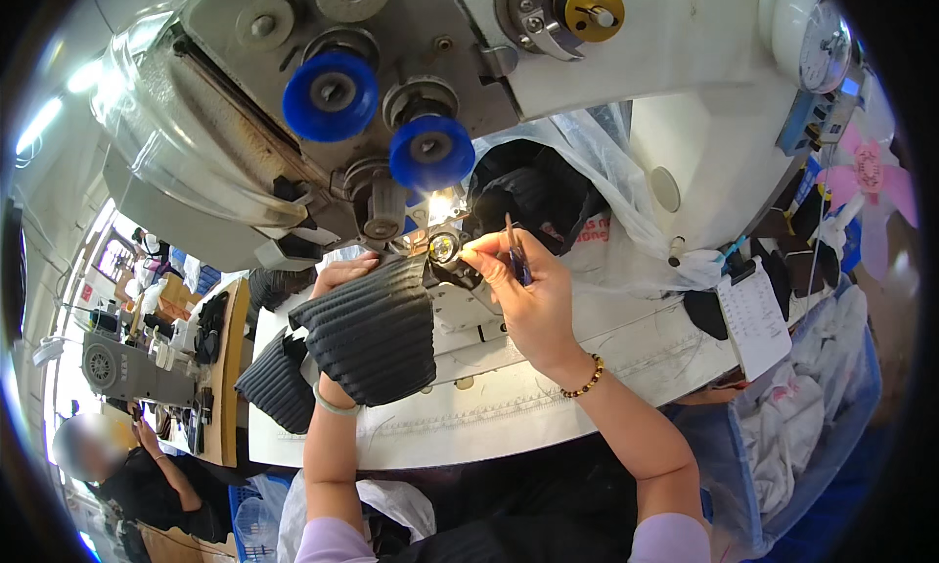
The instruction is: Using a sewing machine to stitch together leather and fabric components of a shoe.
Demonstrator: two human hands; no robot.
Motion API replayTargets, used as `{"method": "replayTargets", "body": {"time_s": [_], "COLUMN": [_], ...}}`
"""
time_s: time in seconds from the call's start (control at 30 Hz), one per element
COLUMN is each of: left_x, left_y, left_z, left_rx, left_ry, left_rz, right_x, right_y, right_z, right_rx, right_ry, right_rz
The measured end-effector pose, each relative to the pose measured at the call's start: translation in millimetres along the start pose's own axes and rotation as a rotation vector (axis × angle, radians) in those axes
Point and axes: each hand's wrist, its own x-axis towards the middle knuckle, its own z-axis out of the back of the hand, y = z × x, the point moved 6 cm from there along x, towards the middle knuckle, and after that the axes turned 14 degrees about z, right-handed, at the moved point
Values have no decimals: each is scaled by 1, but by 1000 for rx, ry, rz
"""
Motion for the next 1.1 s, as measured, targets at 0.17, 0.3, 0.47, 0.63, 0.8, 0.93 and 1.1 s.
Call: {"method": "replayTargets", "body": {"time_s": [0.17,0.3,0.47,0.63,0.8,0.93,1.1], "left_x": [0,-3,-17,-15,-13,-12,-13], "left_y": [-3,-15,-46,-44,-36,-31,-31], "left_z": [0,1,-20,-17,-10,-10,-5], "left_rx": [69,150,578,502,415,404,385], "left_ry": [-23,-12,8,26,-12,-9,-51], "left_rz": [-84,-177,-481,-460,-396,-391,-372], "right_x": [18,56,74,77,99,107,126], "right_y": [1,-18,-32,-46,-42,-53,-18], "right_z": [10,7,-19,-25,-9,2,-4], "right_rx": [180,167,220,199,76,-356,-636], "right_ry": [-159,35,186,263,785,1048,1170], "right_rz": [-221,-511,-592,-592,-302,-167,-235]}}
